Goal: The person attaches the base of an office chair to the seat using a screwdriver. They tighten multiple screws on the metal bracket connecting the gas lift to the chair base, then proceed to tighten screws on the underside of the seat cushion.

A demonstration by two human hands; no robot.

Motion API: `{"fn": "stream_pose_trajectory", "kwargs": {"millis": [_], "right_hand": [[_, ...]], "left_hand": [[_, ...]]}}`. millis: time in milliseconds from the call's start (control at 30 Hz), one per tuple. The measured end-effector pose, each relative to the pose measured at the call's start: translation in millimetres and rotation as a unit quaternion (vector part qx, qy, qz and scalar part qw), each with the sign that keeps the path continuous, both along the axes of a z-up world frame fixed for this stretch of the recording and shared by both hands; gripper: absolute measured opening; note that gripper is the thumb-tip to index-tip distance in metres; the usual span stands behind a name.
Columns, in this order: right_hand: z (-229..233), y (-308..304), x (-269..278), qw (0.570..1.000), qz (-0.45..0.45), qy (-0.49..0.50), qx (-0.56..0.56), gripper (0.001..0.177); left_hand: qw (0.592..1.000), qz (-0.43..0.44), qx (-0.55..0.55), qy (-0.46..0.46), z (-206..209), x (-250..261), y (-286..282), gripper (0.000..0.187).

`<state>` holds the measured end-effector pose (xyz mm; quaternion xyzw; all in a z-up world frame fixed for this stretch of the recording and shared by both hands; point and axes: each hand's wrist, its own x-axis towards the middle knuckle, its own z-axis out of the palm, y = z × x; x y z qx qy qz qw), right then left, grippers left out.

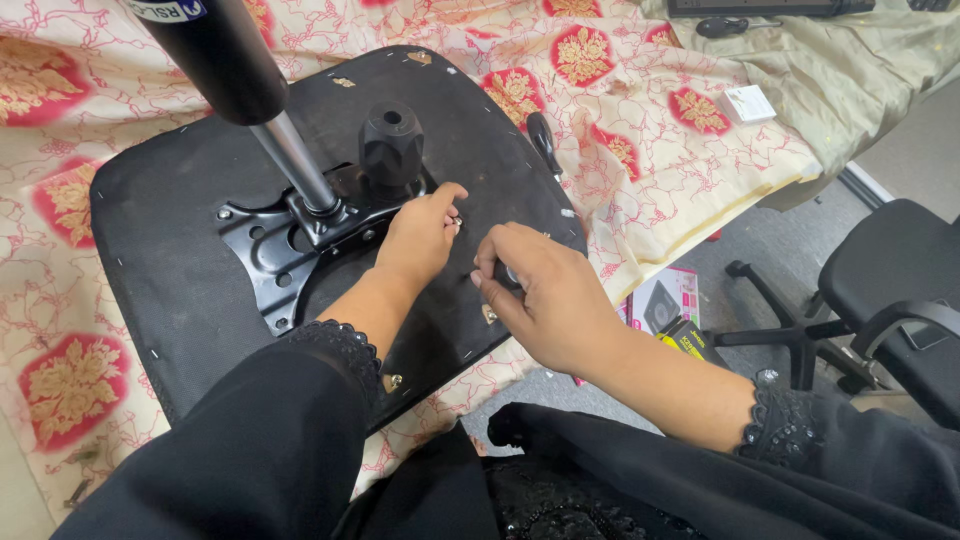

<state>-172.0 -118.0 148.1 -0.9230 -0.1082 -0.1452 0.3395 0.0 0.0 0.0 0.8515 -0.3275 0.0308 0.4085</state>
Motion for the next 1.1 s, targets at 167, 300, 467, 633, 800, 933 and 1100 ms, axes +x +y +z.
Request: {"fn": "stream_pose_trajectory", "kwargs": {"millis": [167, 300, 467, 633, 800, 933, 1100], "right_hand": [[0.6, 0.9, 1.4, 1.000, 0.008, -0.010, 0.023, 0.015], [-0.2, 4.2, 0.2, 1.000, -0.006, 0.016, 0.022, 0.014], [-0.7, 5.5, -3.0, 0.999, 0.018, -0.041, -0.013, 0.016], [-2.1, 3.9, -6.7, 0.999, 0.020, -0.024, -0.020, 0.016], [-3.0, 3.4, -8.7, 0.999, 0.018, -0.027, -0.002, 0.015], [-4.0, -0.3, -9.6, 0.999, 0.023, -0.038, 0.008, 0.015], [-6.2, -7.3, -7.1, 0.999, -0.019, -0.026, 0.001, 0.016]], "left_hand": [[1.000, 0.008, -0.001, -0.008, -5.6, 2.2, -3.0, 0.027], [1.000, -0.003, 0.006, -0.027, -11.2, 5.3, -2.7, 0.022], [0.994, 0.013, -0.023, -0.105, -26.5, -4.0, -3.8, 0.017], [0.990, 0.075, -0.086, -0.082, -26.7, -8.7, -15.9, 0.009], [0.972, 0.110, -0.205, -0.009, -3.1, -22.0, -5.6, 0.018], [0.955, 0.184, -0.233, 0.012, 8.4, -65.2, 25.5, 0.014], [0.931, 0.300, -0.202, 0.051, 9.6, -127.1, 101.9, 0.015]]}}
